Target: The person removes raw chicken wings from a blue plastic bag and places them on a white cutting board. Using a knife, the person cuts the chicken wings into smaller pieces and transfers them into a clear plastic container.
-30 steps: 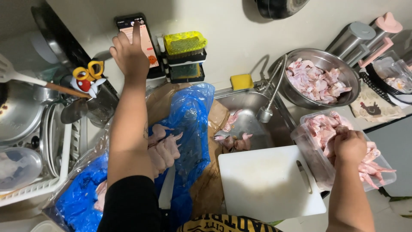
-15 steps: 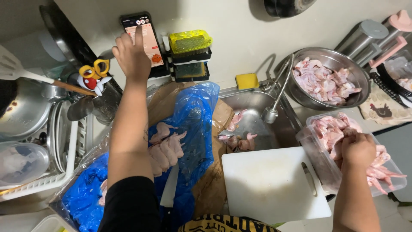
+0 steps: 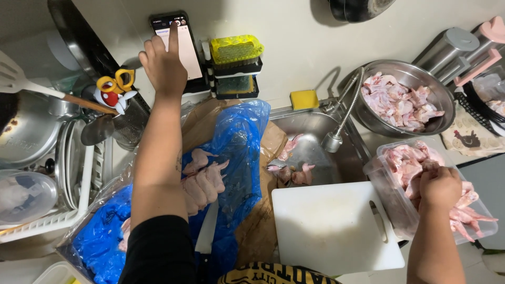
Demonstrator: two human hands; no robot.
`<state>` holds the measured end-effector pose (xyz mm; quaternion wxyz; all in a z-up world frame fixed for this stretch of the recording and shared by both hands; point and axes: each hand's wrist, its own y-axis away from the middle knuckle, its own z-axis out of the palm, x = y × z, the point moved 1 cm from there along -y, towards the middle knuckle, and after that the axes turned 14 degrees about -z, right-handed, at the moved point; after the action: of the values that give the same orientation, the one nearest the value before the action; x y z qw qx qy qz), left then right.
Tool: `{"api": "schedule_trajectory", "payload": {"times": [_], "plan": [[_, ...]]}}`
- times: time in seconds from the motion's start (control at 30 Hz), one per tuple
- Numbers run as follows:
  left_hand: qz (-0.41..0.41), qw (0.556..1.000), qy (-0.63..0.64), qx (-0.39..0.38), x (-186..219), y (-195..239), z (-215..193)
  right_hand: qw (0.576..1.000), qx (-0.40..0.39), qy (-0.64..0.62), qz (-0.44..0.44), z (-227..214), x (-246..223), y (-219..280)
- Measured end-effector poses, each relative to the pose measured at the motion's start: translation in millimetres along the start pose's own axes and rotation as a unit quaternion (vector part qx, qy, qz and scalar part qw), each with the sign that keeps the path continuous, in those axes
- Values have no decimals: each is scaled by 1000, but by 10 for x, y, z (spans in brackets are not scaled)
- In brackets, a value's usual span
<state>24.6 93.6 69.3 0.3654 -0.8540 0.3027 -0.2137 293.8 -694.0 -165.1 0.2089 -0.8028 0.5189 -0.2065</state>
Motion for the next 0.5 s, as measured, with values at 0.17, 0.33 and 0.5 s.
{"api": "schedule_trajectory", "payload": {"times": [0.17, 0.33, 0.5], "plan": [[6, 1000, -16, 0, -16, -8, 52, 993, -70, -74, 59, -180, -104, -81], [19, 999, -17, 29, 15, -24, 48, 998, -41, -32, 35, -146, -86, -59], [21, 999, -28, 38, 33, -25, 40, 996, -58, -50, 43, -199, -118, -69]]}}
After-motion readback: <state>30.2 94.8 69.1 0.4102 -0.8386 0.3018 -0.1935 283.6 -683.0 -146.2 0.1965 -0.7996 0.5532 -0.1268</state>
